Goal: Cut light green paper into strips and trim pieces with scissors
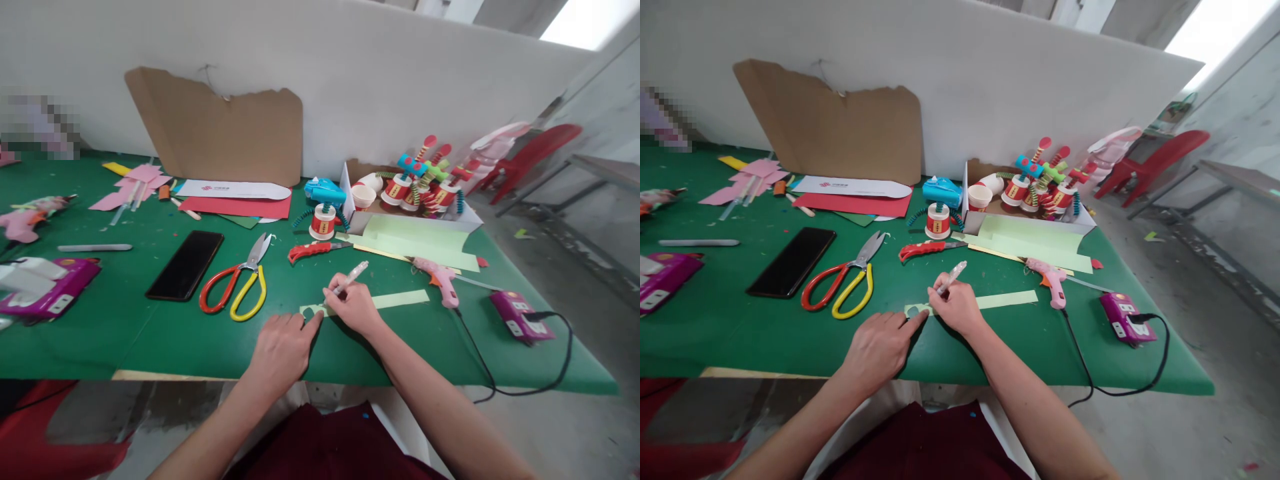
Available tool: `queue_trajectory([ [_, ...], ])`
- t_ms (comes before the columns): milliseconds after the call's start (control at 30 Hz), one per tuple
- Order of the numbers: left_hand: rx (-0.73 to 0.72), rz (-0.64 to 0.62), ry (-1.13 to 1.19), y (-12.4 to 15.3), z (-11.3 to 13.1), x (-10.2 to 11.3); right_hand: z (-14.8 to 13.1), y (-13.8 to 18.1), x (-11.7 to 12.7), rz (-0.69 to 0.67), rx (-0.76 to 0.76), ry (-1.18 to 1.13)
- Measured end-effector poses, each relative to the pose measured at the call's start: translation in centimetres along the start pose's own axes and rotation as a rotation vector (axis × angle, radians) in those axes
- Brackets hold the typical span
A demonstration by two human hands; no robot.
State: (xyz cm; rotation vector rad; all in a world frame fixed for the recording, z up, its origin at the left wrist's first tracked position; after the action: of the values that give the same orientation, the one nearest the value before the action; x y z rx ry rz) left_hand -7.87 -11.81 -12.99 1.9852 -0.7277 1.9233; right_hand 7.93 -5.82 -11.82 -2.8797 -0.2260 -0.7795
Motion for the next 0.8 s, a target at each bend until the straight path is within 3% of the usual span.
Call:
queue_trajectory([
  [800,-0.009,-0.005,-0.025,0.05,-0.03,0.13,-0.02,0.09,0.08,0.003,-0.010,-0.013],
])
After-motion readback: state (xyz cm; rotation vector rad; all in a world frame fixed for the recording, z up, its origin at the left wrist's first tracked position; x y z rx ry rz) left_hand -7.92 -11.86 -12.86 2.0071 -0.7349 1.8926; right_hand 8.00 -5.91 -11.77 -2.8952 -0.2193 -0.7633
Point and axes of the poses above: each hand's wrist, its own y-axis away from the middle knuckle, its own x-axis out of the back of the hand, z = x × y, the point moved 2 cm from there along -y, towards the middle knuckle, and after that the axes turned 5 degrees about -y, right-handed, at the moved point
